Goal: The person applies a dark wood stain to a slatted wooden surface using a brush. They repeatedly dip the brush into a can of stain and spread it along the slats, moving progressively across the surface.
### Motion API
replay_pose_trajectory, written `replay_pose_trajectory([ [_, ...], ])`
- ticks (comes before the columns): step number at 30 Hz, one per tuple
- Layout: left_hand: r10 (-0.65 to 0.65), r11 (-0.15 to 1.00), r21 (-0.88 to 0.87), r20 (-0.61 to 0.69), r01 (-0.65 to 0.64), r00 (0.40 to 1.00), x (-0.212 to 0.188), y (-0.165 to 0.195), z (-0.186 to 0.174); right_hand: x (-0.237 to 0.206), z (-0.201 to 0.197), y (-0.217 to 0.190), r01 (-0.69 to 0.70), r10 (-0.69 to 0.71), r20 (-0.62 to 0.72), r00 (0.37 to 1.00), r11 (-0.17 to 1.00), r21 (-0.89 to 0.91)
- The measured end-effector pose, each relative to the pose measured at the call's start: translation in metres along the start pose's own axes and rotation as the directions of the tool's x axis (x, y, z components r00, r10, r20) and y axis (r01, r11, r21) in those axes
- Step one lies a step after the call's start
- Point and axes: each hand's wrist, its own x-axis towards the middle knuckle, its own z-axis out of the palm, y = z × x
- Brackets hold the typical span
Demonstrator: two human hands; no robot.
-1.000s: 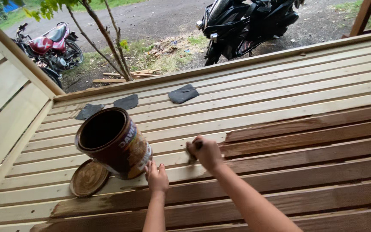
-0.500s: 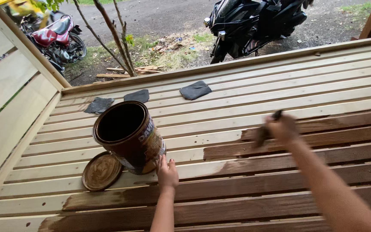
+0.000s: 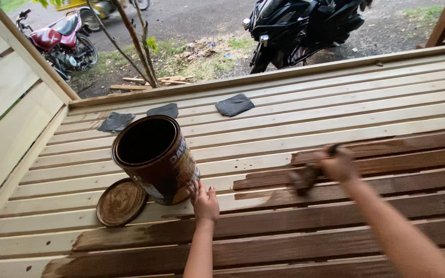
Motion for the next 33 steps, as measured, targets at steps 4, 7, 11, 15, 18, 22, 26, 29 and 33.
replay_pose_trajectory([
  [4, -0.011, 0.998, 0.057, -0.002, 0.012, 1.000, -0.004, 0.011, -0.010, 0.018, -0.065, 0.020, -0.031, 0.031, -0.009, 0.999, 0.843, -0.537],
  [7, -0.017, 0.999, -0.031, -0.020, 0.016, 1.000, -0.012, 0.021, -0.029, 0.015, -0.021, 0.006, 0.252, -0.150, 0.207, 0.967, 0.444, -0.860],
  [11, -0.064, 0.976, -0.210, -0.030, 0.056, 0.998, -0.027, 0.038, -0.054, -0.038, 0.132, -0.058, 0.519, -0.396, 0.458, 0.796, 0.055, -0.853],
  [15, -0.080, 0.989, -0.133, -0.090, 0.068, 0.993, -0.032, 0.045, -0.083, -0.058, 0.211, -0.116, 0.516, -0.485, 0.224, 0.845, 0.632, -0.579],
  [18, -0.160, 0.975, -0.164, -0.054, 0.149, 0.986, -0.036, 0.048, -0.091, -0.040, 0.201, -0.117, 0.211, -0.198, 0.105, 0.975, 0.969, -0.127],
  [22, -0.199, 0.958, -0.209, 0.003, 0.195, 0.980, -0.041, 0.049, -0.084, -0.038, 0.128, -0.049, 0.019, -0.031, 0.052, 0.998, 0.973, 0.229],
  [26, -0.093, 0.991, -0.096, -0.021, 0.090, 0.995, -0.039, 0.042, -0.069, -0.047, 0.028, 0.028, 0.177, -0.194, -0.128, 0.973, 0.976, -0.129],
  [29, -0.069, 0.992, -0.107, -0.018, 0.067, 0.997, -0.039, 0.036, -0.059, -0.046, -0.047, 0.057, 0.101, -0.153, -0.143, 0.978, 0.942, -0.321],
  [33, -0.057, 0.992, -0.112, -0.011, 0.056, 0.998, -0.044, 0.035, -0.059, -0.030, -0.110, 0.051, 0.156, -0.277, -0.105, 0.955, 0.771, -0.617],
])
